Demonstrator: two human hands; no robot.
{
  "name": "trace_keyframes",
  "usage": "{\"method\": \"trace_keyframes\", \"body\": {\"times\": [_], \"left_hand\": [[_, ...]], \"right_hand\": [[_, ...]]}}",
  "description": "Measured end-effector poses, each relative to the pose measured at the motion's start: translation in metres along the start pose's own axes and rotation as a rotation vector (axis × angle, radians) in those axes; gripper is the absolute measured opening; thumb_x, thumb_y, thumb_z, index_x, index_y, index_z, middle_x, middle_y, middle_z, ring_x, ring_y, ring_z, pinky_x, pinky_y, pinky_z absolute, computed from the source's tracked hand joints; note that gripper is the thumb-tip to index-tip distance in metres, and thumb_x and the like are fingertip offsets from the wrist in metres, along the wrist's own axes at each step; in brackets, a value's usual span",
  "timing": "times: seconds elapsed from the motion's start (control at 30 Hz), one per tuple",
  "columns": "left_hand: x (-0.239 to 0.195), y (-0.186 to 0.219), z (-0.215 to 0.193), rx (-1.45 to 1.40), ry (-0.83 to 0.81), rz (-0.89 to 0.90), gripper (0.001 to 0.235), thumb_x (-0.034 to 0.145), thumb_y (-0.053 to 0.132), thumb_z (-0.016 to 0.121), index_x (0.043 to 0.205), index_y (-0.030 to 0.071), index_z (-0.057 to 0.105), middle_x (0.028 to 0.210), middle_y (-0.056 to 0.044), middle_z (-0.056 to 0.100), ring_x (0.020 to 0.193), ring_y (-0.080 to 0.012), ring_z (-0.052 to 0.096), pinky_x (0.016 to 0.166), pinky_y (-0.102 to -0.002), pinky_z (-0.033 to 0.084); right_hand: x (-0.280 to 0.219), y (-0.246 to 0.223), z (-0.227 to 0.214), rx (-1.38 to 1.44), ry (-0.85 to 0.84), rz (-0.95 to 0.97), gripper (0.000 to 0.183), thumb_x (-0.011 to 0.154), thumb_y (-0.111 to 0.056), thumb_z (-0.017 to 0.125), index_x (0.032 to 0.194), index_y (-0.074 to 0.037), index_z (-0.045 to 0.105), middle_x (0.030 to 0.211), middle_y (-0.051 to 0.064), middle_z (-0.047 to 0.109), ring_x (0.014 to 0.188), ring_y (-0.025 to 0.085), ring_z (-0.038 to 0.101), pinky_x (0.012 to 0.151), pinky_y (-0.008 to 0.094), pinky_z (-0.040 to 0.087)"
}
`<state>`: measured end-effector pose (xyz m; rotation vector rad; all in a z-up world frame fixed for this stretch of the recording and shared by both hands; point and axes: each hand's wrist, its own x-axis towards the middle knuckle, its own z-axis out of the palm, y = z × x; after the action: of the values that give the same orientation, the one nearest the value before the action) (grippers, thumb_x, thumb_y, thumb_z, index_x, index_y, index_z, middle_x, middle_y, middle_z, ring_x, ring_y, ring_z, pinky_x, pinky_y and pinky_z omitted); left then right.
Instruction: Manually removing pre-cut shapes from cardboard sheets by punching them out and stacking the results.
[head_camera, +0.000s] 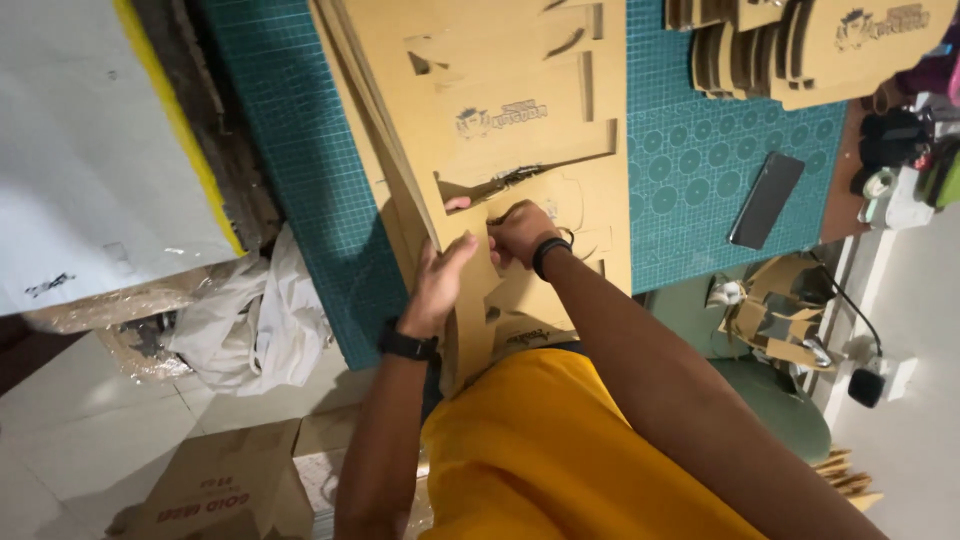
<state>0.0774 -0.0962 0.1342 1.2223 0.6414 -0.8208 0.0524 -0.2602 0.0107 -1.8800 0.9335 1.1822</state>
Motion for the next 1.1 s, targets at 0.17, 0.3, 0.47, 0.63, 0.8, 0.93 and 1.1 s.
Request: {"method": "trace_keyframes", "body": {"times": [0.17, 0.3, 0.47, 0.63, 0.8, 0.93, 1.1], "left_hand": [[-0.019, 0.016, 0.024, 0.128, -0.229, 0.211, 0.05, 0.092, 0.03, 0.075, 0.134, 0.005, 0.062, 0.129, -0.014, 0.067, 0.12, -0.0217, 0.062, 0.107, -0.045, 0.05], [-0.022, -0.025, 0.049, 0.007, -0.534, 0.42, 0.047, 0.102, 0.013, 0.064, 0.146, -0.001, 0.051, 0.149, -0.021, 0.053, 0.136, -0.0291, 0.05, 0.112, -0.056, 0.046], [-0.021, -0.007, 0.018, -0.222, -0.154, 0.114, 0.037, 0.088, 0.012, 0.074, 0.123, 0.004, 0.065, 0.114, -0.017, 0.07, 0.098, -0.0291, 0.069, 0.085, -0.048, 0.058], [0.048, -0.066, -0.062, -0.309, 0.048, -0.168, 0.033, 0.074, 0.024, 0.082, 0.105, 0.014, 0.075, 0.1, -0.01, 0.079, 0.08, -0.0261, 0.077, 0.073, -0.041, 0.062], [0.055, -0.077, -0.079, 0.145, 0.201, 0.206, 0.046, 0.089, 0.022, 0.07, 0.132, 0.01, 0.061, 0.127, -0.011, 0.068, 0.115, -0.029, 0.065, 0.1, -0.048, 0.051], [0.049, -0.095, -0.059, 0.461, 0.503, 0.39, 0.049, 0.087, 0.028, 0.073, 0.131, 0.007, 0.067, 0.114, -0.019, 0.071, 0.112, -0.034, 0.067, 0.097, -0.047, 0.052], [0.052, -0.117, -0.058, 0.463, 0.498, 0.393, 0.075, 0.099, 0.03, 0.064, 0.16, 0.004, 0.028, 0.158, -0.029, 0.036, 0.147, -0.0462, 0.033, 0.122, -0.06, 0.029]], "right_hand": [[0.109, 0.068, 0.045, -1.128, 0.075, -0.5, 0.03, 0.087, -0.038, 0.071, 0.1, -0.014, 0.083, 0.093, 0.004, 0.08, 0.104, 0.022, 0.072, 0.083, 0.029, 0.063], [0.146, 0.068, 0.111, -0.685, 0.104, -0.4, 0.031, 0.086, -0.038, 0.069, 0.099, -0.013, 0.083, 0.092, 0.009, 0.079, 0.104, 0.029, 0.072, 0.087, 0.039, 0.06], [0.046, 0.028, 0.055, -0.137, 0.084, -0.22, 0.033, 0.083, -0.038, 0.067, 0.097, -0.012, 0.082, 0.091, 0.016, 0.078, 0.103, 0.038, 0.072, 0.091, 0.052, 0.056], [-0.035, -0.003, -0.017, -0.07, -0.079, -0.154, 0.023, 0.075, -0.043, 0.068, 0.062, -0.026, 0.077, 0.047, -0.005, 0.065, 0.055, 0.016, 0.072, 0.06, 0.032, 0.056], [-0.011, 0.067, -0.021, 0.462, -0.157, -0.451, 0.031, 0.089, -0.03, 0.076, 0.085, 0.001, 0.074, 0.07, 0.015, 0.071, 0.051, 0.018, 0.069, 0.045, 0.026, 0.061], [0.016, 0.139, -0.041, 0.456, 0.396, -0.449, 0.027, 0.093, -0.036, 0.061, 0.087, -0.016, 0.079, 0.076, 0.006, 0.071, 0.077, 0.023, 0.071, 0.073, 0.04, 0.057], [0.051, 0.19, -0.071, 0.134, 0.962, -0.705, 0.036, 0.094, -0.017, 0.078, 0.12, 0.006, 0.067, 0.107, 0.031, 0.067, 0.112, 0.051, 0.061, 0.116, 0.054, 0.032]]}}
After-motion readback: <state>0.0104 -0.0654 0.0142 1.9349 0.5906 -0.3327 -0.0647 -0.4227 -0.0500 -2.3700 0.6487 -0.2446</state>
